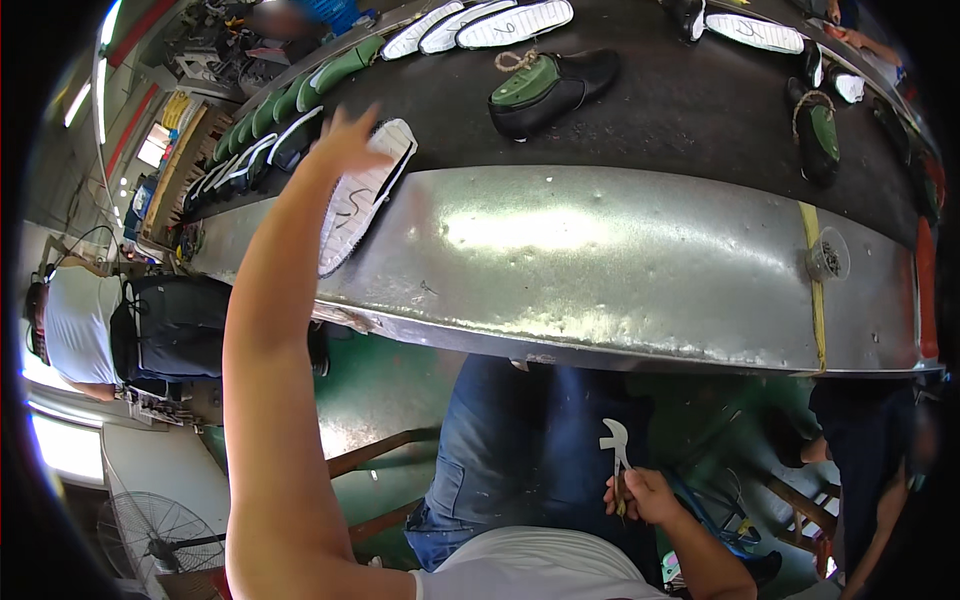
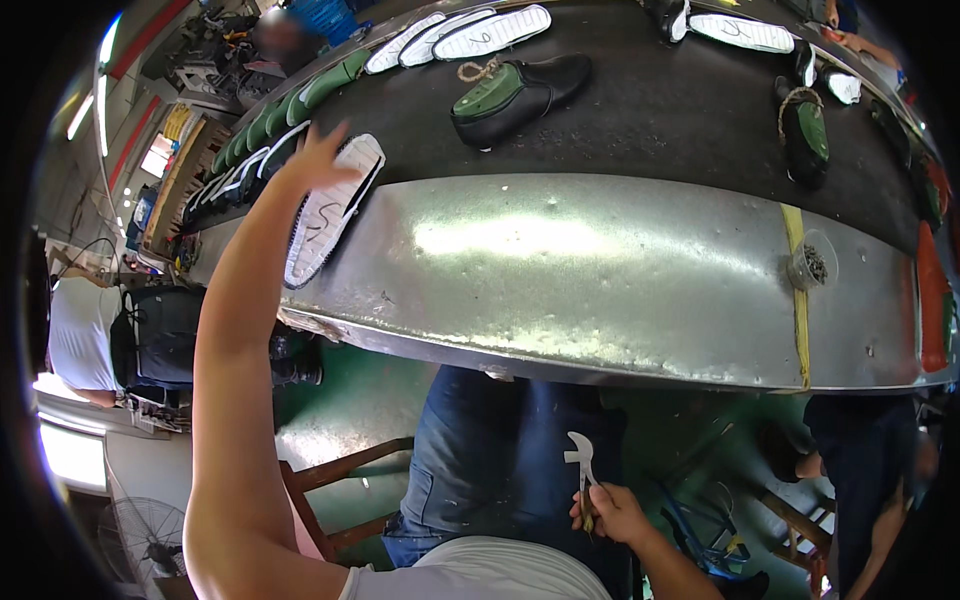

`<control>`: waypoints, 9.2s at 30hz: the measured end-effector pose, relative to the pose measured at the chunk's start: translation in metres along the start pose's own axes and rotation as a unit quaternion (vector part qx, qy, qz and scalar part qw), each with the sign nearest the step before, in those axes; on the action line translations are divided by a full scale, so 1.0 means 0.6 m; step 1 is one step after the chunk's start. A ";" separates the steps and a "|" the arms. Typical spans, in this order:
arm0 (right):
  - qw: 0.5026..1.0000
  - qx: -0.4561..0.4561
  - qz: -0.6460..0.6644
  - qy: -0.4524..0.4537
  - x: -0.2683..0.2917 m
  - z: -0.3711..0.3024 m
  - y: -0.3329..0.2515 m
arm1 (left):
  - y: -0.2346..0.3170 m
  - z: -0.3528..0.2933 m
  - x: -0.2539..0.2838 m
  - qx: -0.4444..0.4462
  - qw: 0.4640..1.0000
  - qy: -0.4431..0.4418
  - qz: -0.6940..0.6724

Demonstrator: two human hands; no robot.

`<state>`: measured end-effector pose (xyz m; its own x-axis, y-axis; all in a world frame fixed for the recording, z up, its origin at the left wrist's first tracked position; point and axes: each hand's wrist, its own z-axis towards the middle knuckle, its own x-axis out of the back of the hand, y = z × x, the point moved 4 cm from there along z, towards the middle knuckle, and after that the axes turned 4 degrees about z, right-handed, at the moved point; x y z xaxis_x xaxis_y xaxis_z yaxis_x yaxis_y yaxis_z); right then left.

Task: Using lasting pliers and a hammer to pull and secure the shoe upper onto the last and trim excess material.

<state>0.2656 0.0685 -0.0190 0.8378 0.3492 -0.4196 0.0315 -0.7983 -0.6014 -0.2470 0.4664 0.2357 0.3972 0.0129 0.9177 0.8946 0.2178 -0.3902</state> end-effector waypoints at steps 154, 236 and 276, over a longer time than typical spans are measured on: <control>0.899 -0.013 -0.438 -0.006 -0.113 -0.028 -0.091 | 0.346 -0.841 -0.156 -0.131 0.839 -0.191 -0.492; 0.898 0.041 -0.439 0.005 -0.143 -0.032 -0.062 | 0.334 -0.825 -0.180 -0.028 0.744 -0.270 -0.611; 0.980 -0.103 -0.144 -0.089 -0.070 -0.062 -0.063 | 0.394 -0.794 -0.204 0.160 0.401 -0.340 -0.835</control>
<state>0.2493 0.0655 0.0467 0.6704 0.6403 -0.3749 0.3778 -0.7294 -0.5703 0.0138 0.0512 -0.0044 -0.9470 -0.1719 -0.2716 -0.3197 0.5901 0.7413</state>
